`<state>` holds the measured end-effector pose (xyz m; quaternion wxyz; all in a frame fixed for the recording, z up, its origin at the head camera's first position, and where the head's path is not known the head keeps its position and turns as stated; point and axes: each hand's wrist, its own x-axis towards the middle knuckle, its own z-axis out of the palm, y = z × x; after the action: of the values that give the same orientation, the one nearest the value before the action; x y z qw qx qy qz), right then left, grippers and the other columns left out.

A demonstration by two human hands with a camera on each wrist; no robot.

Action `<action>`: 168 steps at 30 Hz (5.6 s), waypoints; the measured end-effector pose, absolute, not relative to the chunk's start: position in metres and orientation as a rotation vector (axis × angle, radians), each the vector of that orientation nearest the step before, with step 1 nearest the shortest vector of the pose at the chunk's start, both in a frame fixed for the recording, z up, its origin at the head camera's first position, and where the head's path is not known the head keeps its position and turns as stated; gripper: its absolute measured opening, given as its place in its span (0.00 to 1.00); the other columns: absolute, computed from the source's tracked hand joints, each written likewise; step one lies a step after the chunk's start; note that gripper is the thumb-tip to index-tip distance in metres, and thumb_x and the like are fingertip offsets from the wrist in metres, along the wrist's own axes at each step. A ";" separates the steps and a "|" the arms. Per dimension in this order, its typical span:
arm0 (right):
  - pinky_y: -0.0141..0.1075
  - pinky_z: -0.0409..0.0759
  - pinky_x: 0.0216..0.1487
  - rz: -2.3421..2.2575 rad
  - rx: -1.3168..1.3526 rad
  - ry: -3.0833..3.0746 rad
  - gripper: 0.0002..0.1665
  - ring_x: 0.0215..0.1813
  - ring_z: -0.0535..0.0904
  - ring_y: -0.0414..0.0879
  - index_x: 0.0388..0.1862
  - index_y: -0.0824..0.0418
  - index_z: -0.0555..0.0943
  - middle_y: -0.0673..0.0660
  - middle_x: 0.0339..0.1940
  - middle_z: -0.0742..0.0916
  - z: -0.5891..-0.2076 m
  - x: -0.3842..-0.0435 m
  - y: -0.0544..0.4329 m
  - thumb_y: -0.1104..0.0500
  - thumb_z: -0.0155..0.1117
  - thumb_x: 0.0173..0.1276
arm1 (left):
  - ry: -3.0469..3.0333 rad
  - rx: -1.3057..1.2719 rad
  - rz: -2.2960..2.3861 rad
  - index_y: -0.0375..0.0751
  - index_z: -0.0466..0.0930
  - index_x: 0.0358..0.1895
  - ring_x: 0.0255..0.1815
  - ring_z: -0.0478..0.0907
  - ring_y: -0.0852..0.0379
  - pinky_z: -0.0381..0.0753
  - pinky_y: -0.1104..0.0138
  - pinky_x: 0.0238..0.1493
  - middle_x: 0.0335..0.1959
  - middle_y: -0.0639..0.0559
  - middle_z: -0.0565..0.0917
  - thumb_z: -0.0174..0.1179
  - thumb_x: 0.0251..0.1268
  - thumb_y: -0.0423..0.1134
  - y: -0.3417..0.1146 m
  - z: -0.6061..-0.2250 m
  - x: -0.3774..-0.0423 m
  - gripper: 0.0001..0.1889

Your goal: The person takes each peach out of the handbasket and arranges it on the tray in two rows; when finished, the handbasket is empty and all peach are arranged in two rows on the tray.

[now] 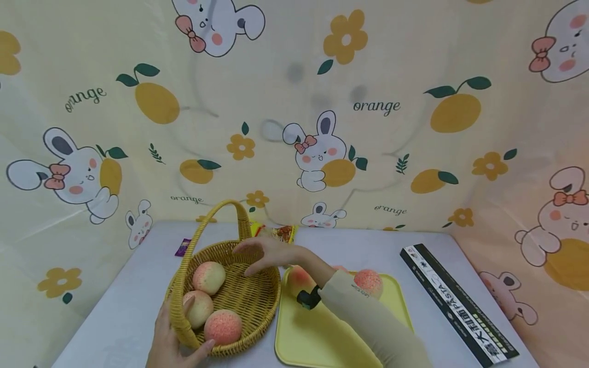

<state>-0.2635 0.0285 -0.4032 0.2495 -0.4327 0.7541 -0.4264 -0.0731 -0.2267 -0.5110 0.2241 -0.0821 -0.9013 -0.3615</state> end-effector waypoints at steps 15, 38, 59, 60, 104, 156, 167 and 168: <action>0.36 0.70 0.65 -0.901 -1.146 2.104 0.35 0.70 0.70 0.49 0.72 0.62 0.69 0.57 0.69 0.75 -0.409 -0.270 -0.030 0.56 0.67 0.69 | -2.447 -0.276 -1.001 0.46 0.69 0.72 0.65 0.58 0.33 0.61 0.33 0.50 0.68 0.34 0.63 0.81 0.38 0.46 -0.225 -0.511 -0.077 0.50; 0.30 0.64 0.68 -0.737 -1.178 2.162 0.38 0.75 0.61 0.42 0.76 0.61 0.65 0.55 0.75 0.69 -0.421 -0.267 -0.068 0.57 0.65 0.70 | -2.407 -0.313 -0.953 0.46 0.69 0.72 0.61 0.61 0.38 0.61 0.40 0.49 0.62 0.35 0.66 0.82 0.34 0.46 -0.229 -0.514 -0.076 0.52; 0.27 0.72 0.54 -0.690 -1.201 2.255 0.32 0.58 0.75 0.38 0.62 0.58 0.73 0.52 0.60 0.80 -0.436 -0.265 -0.088 0.58 0.75 0.62 | -2.429 -0.271 -0.979 0.46 0.70 0.72 0.63 0.60 0.39 0.61 0.39 0.50 0.65 0.35 0.65 0.82 0.36 0.46 -0.227 -0.511 -0.074 0.50; 0.27 0.72 0.54 -0.689 -1.207 2.263 0.31 0.57 0.75 0.38 0.61 0.58 0.74 0.51 0.58 0.80 -0.435 -0.265 -0.089 0.58 0.76 0.61 | -2.428 -0.273 -0.980 0.46 0.70 0.72 0.63 0.60 0.38 0.61 0.39 0.50 0.65 0.35 0.65 0.82 0.36 0.45 -0.227 -0.510 -0.074 0.50; 0.27 0.73 0.53 -0.641 -1.192 2.295 0.41 0.56 0.76 0.39 0.68 0.61 0.72 0.54 0.59 0.80 -0.444 -0.265 -0.075 0.57 0.79 0.57 | -2.538 -0.153 -0.974 0.50 0.68 0.73 0.66 0.57 0.35 0.66 0.34 0.50 0.70 0.36 0.60 0.81 0.40 0.49 -0.225 -0.509 -0.071 0.50; 0.38 0.79 0.51 -1.619 -0.966 2.188 0.38 0.58 0.76 0.43 0.66 0.45 0.74 0.46 0.61 0.78 -0.406 -0.195 0.030 0.58 0.77 0.56 | -2.571 -0.129 -0.985 0.50 0.66 0.74 0.69 0.55 0.34 0.65 0.30 0.52 0.74 0.37 0.55 0.80 0.42 0.52 -0.225 -0.505 -0.071 0.51; 0.43 0.75 0.58 -1.727 -0.901 2.210 0.39 0.61 0.74 0.47 0.66 0.47 0.74 0.49 0.64 0.76 -0.409 -0.169 0.057 0.59 0.78 0.55 | -2.566 -0.141 -1.011 0.52 0.66 0.74 0.71 0.53 0.35 0.65 0.29 0.53 0.74 0.38 0.55 0.80 0.41 0.52 -0.224 -0.507 -0.073 0.51; 0.44 0.74 0.58 -1.735 -0.903 2.217 0.40 0.61 0.74 0.47 0.66 0.49 0.73 0.50 0.64 0.76 -0.410 -0.166 0.060 0.59 0.78 0.54 | -2.568 -0.141 -1.014 0.52 0.66 0.74 0.71 0.53 0.35 0.64 0.29 0.53 0.74 0.38 0.55 0.80 0.42 0.52 -0.224 -0.508 -0.073 0.51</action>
<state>-0.1664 0.0603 -0.4098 0.0922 -0.3042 0.7467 -0.5843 -0.0728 -0.2237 -0.5075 0.1874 -0.0500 -0.9124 -0.3604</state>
